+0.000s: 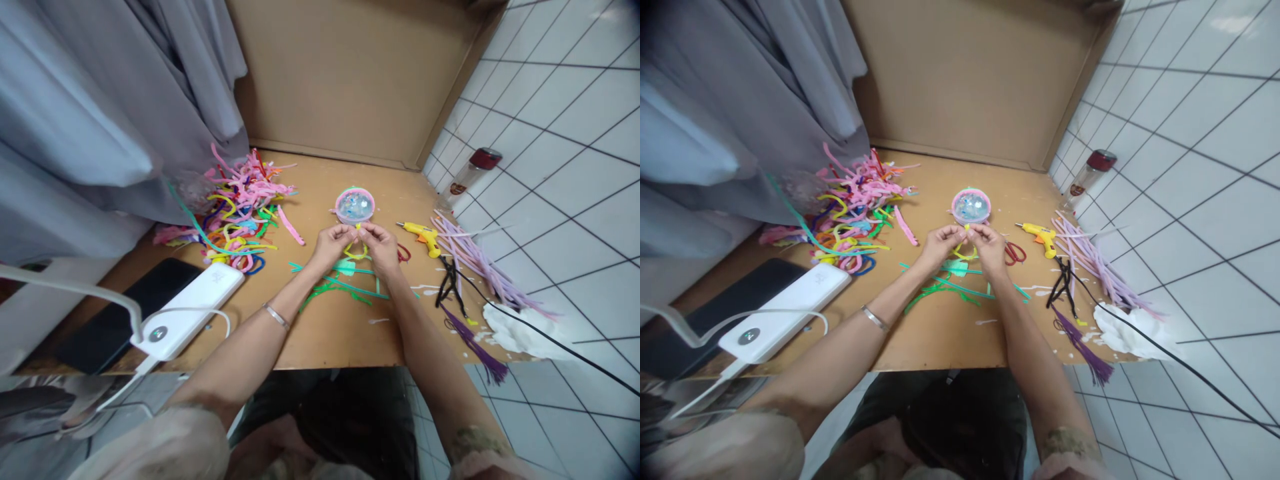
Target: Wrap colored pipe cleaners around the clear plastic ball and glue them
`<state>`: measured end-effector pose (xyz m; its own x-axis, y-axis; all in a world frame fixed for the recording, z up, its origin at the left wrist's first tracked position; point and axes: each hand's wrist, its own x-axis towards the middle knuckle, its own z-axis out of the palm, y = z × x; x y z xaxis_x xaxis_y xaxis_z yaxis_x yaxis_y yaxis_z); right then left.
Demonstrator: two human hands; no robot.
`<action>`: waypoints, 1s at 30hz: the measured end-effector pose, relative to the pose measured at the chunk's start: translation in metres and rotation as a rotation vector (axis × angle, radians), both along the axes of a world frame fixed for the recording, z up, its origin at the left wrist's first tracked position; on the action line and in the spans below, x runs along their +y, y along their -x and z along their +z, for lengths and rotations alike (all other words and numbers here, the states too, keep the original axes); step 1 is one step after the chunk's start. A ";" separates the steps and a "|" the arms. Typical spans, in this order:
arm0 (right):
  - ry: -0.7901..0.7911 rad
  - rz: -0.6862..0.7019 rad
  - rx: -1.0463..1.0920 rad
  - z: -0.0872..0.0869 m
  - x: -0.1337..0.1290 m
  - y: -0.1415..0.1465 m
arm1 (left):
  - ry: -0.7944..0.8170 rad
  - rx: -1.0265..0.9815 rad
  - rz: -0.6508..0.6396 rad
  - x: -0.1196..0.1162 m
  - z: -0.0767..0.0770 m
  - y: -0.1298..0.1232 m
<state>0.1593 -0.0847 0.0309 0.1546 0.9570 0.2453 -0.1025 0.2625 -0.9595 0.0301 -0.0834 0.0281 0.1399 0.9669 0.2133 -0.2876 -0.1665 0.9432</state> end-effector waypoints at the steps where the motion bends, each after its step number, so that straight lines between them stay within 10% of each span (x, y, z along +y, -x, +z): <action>1: 0.012 0.005 0.017 -0.001 0.001 -0.001 | 0.008 -0.005 -0.009 0.000 0.000 0.001; 30: 0.143 0.223 0.075 0.017 -0.010 -0.004 | 0.159 -0.011 -0.057 0.002 0.006 0.004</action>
<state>0.1633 -0.0945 0.0477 -0.0516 0.9935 0.1015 -0.2147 0.0883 -0.9727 0.0263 -0.0813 0.0340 0.1940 0.9791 0.0603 -0.3027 0.0013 0.9531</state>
